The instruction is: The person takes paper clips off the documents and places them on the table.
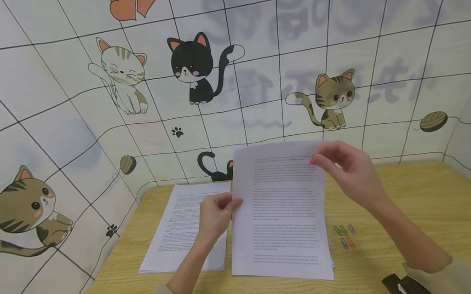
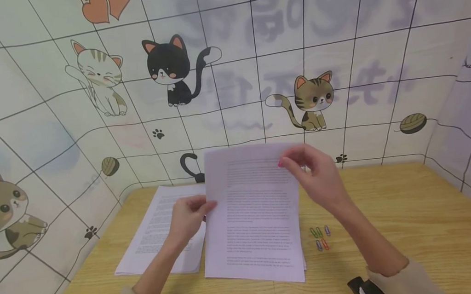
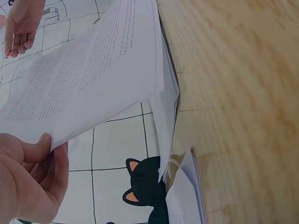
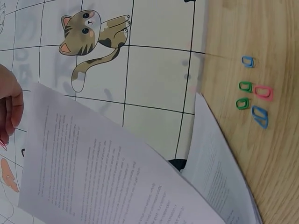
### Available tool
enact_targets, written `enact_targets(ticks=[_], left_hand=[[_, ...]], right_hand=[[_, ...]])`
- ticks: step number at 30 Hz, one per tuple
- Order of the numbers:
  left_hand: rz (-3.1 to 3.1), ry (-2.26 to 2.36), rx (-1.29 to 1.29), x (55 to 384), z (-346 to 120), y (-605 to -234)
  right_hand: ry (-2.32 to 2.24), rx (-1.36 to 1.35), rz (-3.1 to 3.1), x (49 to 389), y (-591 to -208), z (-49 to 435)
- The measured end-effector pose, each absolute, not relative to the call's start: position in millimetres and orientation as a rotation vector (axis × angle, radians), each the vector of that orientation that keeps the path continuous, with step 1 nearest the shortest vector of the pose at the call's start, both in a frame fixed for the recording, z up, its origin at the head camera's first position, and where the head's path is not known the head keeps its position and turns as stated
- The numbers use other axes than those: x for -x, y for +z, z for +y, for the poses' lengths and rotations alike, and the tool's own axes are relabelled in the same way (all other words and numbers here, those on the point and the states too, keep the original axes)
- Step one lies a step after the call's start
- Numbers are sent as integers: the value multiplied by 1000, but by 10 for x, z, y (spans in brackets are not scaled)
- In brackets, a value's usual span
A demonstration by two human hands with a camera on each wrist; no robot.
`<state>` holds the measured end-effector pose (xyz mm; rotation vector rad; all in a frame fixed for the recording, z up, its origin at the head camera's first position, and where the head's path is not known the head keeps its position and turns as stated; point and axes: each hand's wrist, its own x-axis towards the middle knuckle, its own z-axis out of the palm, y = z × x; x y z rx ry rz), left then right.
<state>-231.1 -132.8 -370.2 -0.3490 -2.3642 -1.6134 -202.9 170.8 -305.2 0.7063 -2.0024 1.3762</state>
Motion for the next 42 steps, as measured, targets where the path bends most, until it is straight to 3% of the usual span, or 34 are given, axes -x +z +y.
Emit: enact_targets(ticks=[27, 42], left_hand=[[-2363, -1658, 342, 2336, -1344, -3739], [-2367, -1629, 340, 2336, -1328, -3741]], right_hand=[[1270, -529, -2254, 1847, -3395, 2314], [1212, -629, -2458, 1796, -3618, 2548]])
